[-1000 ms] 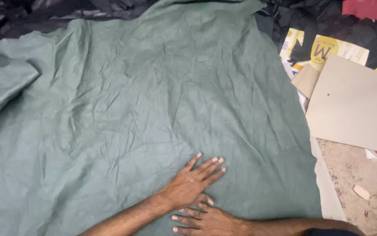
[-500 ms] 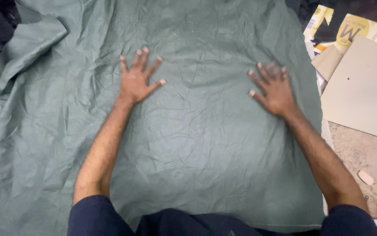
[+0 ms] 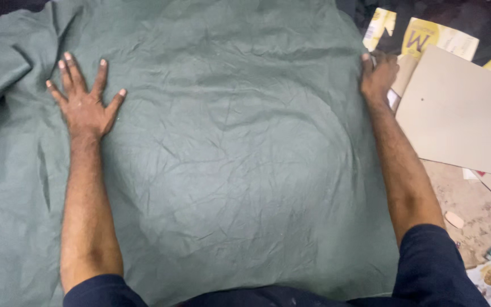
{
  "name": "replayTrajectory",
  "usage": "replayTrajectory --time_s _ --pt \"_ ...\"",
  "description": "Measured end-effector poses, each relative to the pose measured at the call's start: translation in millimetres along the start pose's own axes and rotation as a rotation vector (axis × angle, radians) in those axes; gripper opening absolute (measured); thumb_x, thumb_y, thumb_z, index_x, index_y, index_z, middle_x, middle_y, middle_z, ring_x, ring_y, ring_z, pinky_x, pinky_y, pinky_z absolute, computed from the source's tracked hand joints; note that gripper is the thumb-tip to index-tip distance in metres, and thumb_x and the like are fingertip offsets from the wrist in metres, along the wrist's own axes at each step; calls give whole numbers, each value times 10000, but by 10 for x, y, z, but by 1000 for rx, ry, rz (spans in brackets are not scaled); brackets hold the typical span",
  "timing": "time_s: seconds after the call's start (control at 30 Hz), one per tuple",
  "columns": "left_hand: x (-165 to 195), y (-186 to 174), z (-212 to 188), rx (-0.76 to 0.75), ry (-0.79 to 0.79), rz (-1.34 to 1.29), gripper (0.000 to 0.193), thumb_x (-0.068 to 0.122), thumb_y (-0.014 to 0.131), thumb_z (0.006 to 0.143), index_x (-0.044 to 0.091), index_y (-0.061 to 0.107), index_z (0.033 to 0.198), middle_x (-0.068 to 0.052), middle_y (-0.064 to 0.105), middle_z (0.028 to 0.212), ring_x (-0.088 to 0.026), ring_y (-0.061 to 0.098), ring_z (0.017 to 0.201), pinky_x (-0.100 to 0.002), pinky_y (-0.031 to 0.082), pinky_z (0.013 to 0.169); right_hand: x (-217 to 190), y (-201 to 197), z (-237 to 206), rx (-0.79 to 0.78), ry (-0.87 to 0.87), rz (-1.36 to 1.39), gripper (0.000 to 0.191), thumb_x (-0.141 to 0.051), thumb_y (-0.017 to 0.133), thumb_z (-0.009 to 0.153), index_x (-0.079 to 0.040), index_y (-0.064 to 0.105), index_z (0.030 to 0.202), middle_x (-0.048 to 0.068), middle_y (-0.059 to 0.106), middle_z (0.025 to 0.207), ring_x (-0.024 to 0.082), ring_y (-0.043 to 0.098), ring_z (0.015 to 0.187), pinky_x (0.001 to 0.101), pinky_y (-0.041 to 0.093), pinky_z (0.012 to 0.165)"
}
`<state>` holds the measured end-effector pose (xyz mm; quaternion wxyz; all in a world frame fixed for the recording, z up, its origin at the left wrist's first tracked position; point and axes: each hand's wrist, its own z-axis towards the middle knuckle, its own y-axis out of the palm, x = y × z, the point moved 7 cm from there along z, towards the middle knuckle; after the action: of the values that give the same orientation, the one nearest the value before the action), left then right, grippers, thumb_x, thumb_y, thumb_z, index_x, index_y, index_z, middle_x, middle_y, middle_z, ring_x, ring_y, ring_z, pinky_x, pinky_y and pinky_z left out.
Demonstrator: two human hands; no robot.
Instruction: The person lays a large green fabric flat on a work table and smooths it with their hands. They position rectangular paper pattern pieces on the fabric, aligning them with chalk marks, and use a chalk stick to draw reference lines and marks on the fabric around the patterns, repositioning the patterns and fabric as they work.
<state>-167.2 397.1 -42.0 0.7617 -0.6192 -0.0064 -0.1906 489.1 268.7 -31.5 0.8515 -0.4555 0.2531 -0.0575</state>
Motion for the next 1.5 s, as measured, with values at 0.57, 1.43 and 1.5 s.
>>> replayTrajectory --time_s 0.57,1.43,1.5 --pt "-119 82 56 27 -1 31 763 721 521 1011 414 350 1689 -201 19 1772 -384 20 1647 -746 21 1258 -148 202 308 -35 -295 -407 356 -271 549 1207 9 491 1419 218 691 1159 417 696 882 550 514 647" --pt "577 223 -252 -36 -183 30 790 394 513 1081 237 118 1747 -290 -59 1737 -441 -1 1656 -799 -1 1205 -3141 -778 -5299 -796 -1456 199 969 -777 458 898 -210 249 1655 32 204 1741 283 177 1623 536 133 1321" --pt "1117 257 -708 81 -63 -58 789 343 507 1123 101 70 1734 -285 -25 1745 -405 48 1710 -765 1 1282 -2982 -812 -5383 -807 -1382 210 935 -783 408 918 -240 244 1662 37 192 1752 276 167 1634 538 112 1339"
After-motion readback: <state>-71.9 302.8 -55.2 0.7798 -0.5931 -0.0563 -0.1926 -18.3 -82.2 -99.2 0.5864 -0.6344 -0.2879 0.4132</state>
